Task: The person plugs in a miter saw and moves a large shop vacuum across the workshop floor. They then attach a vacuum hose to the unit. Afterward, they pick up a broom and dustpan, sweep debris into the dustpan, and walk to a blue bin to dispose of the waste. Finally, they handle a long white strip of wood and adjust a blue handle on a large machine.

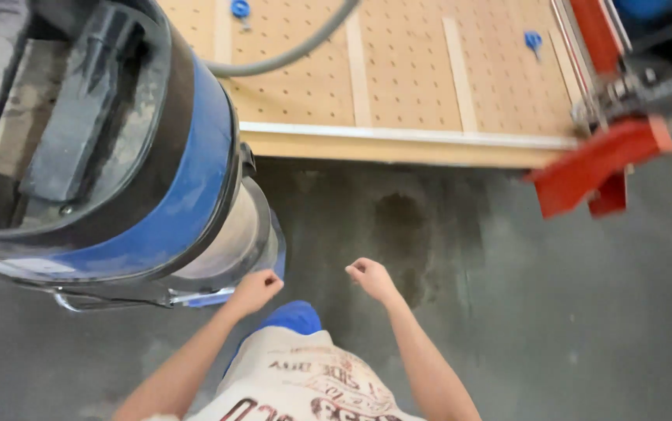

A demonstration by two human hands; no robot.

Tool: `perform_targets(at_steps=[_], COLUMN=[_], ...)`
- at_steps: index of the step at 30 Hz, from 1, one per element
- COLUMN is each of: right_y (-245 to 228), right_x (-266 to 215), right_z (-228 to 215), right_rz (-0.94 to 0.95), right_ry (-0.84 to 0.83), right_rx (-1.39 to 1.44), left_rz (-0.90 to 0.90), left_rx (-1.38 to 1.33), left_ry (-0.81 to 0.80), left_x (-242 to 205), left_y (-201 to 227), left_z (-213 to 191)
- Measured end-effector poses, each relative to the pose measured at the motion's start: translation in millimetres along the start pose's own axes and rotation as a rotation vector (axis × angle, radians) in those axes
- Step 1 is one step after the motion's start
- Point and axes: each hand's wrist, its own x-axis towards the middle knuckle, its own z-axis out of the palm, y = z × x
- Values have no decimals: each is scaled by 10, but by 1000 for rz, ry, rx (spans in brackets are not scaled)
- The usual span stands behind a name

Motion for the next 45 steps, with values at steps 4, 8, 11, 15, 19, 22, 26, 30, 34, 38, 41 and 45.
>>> perform_targets(at_steps=[4, 8, 11, 15, 19, 22, 26, 30, 34, 38, 41, 45], right_y=[-442, -907, -1051, -1213, -1925, -2356, -2586, -2457, -1652, 305, 262, -801], right_x=[751, 1793, 2703, 4122, 5422, 6677, 7637, 7451, 7391, 8124, 8164, 7969], right_z=[-427, -655, -640, -749, -952, -845, -768, -1294, -2390, -4196, -4841, -3773], right_rz=[-137, -308, -462, -464, -677, -847, -894, -888, -830, -489, 554, -274], right_ry=[-138, -171, -156, -298, -214, -7, 168, -39, -259, -329, -65, -242], right_rx=[-166, -350, -513, -701, -1091, -1235, -1254, -1237, -1218, -1601, -1862, -1311], left_rz=[-104, -160, -137, -206, -258, -350, -584, -754, -753, -669, -616, -580], left_rx=[-132, -302, -337, -358, -447, -509, -551, -579, -580, -483, -438, -459], left_ry=[23, 94, 120, 183, 291, 334, 370, 354, 250, 203, 169, 177], left_x=[-60, 259, 910, 1181, 1312, 1387, 1616, 1985, 2449, 2938, 3218, 3517], left_y=[434, 578, 339, 884, 1339, 1481, 1596, 1670, 1985, 2140, 2218, 2259], left_z=[-13, -25, 116, -156, -477, -690, -747, -758, -1131, -1310, -1357, -1405])
